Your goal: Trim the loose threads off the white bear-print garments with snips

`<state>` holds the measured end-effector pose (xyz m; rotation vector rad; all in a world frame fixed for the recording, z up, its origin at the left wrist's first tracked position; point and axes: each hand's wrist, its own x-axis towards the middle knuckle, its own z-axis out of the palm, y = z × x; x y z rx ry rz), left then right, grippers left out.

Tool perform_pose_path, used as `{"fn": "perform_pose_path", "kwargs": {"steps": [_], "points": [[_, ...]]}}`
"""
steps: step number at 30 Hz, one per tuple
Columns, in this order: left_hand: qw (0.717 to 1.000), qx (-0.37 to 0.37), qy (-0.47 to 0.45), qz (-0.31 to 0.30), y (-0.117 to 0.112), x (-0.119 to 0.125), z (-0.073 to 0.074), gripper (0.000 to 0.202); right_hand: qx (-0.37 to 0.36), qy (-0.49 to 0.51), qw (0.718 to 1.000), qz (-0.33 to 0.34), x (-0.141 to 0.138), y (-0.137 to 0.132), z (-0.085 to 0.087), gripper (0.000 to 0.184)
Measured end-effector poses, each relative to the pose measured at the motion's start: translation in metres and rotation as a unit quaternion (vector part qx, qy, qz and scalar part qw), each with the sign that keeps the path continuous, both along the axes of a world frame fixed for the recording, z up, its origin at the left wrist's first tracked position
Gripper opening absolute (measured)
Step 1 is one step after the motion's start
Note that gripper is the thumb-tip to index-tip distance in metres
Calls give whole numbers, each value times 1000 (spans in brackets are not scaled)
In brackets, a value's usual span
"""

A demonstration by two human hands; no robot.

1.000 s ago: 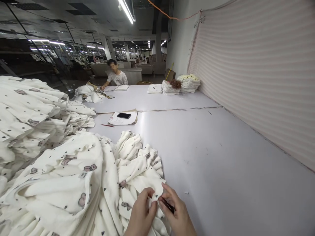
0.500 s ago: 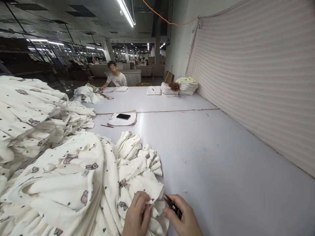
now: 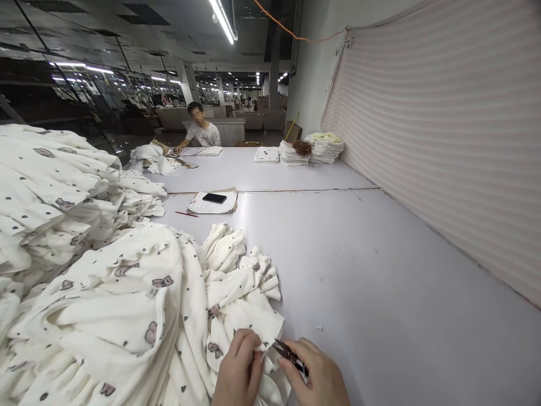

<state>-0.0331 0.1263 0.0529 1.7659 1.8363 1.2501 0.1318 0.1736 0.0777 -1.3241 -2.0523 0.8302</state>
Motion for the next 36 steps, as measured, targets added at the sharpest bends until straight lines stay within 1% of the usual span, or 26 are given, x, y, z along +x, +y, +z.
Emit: {"fn": "perform_pose_path", "kwargs": {"steps": [2, 4, 7, 9, 13, 15, 18, 22, 25, 28, 30, 32, 34, 36], "points": [[1000, 6, 16, -6, 1, -1, 1, 16, 1, 10, 1000, 9, -1, -2, -1, 25], [1000, 15, 26, -9, 2, 0, 3, 16, 8, -11, 1000, 12, -2, -3, -3, 27], [1000, 20, 22, 1, 2, 2, 5, 15, 12, -39, 999, -9, -4, -3, -6, 27], [1000, 14, 13, 8, 2, 3, 5, 14, 11, -27, 999, -23, -5, -4, -8, 27], [1000, 8, 3, 4, 3, 3, 3, 13, 6, 0, 1000, -9, -4, -3, -10, 29], [1000, 11, -9, 13, 3, 3, 2, 12, 0, -3, 1000, -18, -5, -2, -10, 28], [999, 8, -35, 32, 3, 4, 2, 12, -2, 33, 999, -20, -8, -1, -11, 25], [996, -29, -69, 53, 4, 4, 4, 14, 12, 62, 998, -17, -14, 1, -15, 23], [990, -69, -108, 63, 7, 0, 7, 19, -2, 100, 995, -30, -18, 4, -16, 20], [975, -139, -169, 34, 12, -7, 15, 26, -9, 182, 983, -18, -24, 7, -13, 15], [955, -187, -230, -3, 15, -13, 21, 28, 0, 229, 973, 3, -29, 9, -12, 11], [932, -206, -296, -44, 17, -18, 26, 29, -10, 249, 968, 31, -36, 11, -14, 12], [913, -208, -341, -81, 16, -22, 28, 29, -52, 249, 966, 49, -42, 12, -17, 18], [901, -219, -361, -104, 13, -25, 27, 31, -99, 240, 965, 45, -46, 13, -21, 11]]}}
